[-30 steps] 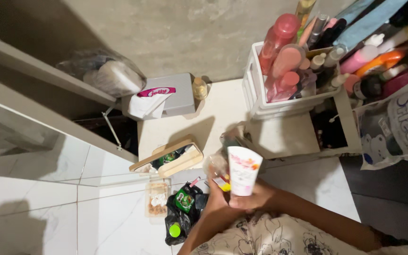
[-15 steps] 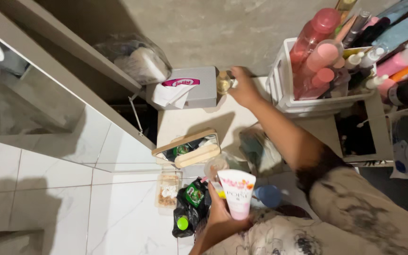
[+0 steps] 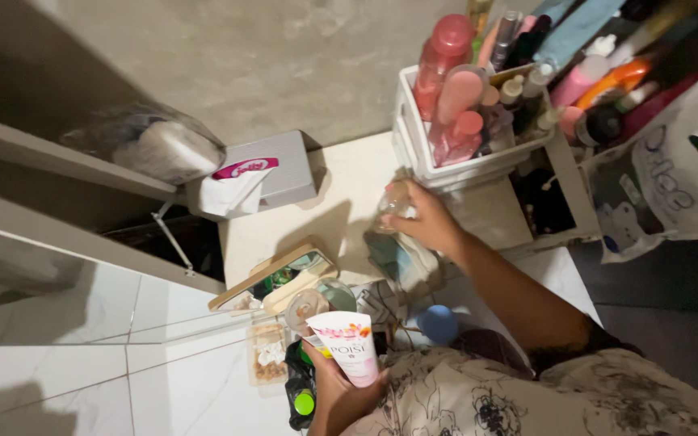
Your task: The person organizes a cluttered vanity area by sorting various items including skincare bottles, a mirror, a blue tumbler, a charging cable, and a black plastic bag. They move items between the vanity surface and a hanging organizer, wipe the surface, and arrange objects into a more orderly state.
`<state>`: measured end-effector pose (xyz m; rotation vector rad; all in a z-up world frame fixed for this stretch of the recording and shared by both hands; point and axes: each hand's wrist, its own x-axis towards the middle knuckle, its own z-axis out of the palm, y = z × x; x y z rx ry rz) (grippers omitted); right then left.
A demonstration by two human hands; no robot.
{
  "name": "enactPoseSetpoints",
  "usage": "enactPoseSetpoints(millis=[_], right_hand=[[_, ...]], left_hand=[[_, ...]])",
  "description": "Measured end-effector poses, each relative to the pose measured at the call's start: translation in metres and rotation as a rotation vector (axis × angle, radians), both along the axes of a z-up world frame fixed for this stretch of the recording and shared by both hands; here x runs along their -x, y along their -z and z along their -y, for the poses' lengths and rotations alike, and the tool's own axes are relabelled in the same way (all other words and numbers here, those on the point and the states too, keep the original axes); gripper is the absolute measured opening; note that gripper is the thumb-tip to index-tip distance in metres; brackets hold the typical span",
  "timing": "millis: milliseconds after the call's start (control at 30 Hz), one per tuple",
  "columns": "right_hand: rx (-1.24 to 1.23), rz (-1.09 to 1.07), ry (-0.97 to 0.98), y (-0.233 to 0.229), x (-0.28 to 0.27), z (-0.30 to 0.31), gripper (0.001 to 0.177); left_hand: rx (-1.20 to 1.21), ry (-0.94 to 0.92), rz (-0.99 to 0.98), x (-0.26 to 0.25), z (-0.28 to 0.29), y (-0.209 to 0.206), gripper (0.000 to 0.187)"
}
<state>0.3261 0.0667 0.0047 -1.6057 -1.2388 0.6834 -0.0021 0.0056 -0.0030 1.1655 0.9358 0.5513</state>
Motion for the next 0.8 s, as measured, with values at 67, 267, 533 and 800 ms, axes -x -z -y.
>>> enactPoseSetpoints(millis=[67,267,533,800], right_hand=[[-0.045,0.078,-0.068,-0.007,-0.012,0.010,0.050],[0.043,0.202,-0.078,-0.010,-0.024,0.007,0.051],[-0.120,-0.281,0.152,0.064,-0.074,0.100,0.049],[0.019,0.321,0.535,0.091,-0.106,0.123,0.057]], left_hand=[[-0.059,0.044,-0.017,-0.008,-0.007,-0.005,0.130],[0.002,0.039,0.029,-0.034,0.001,-0.023,0.132],[0.032,0.161,-0.017,-0.029,0.000,-0.037,0.125],[0.085,0.067,0.039,-0.035,0.001,-0.037,0.133]])
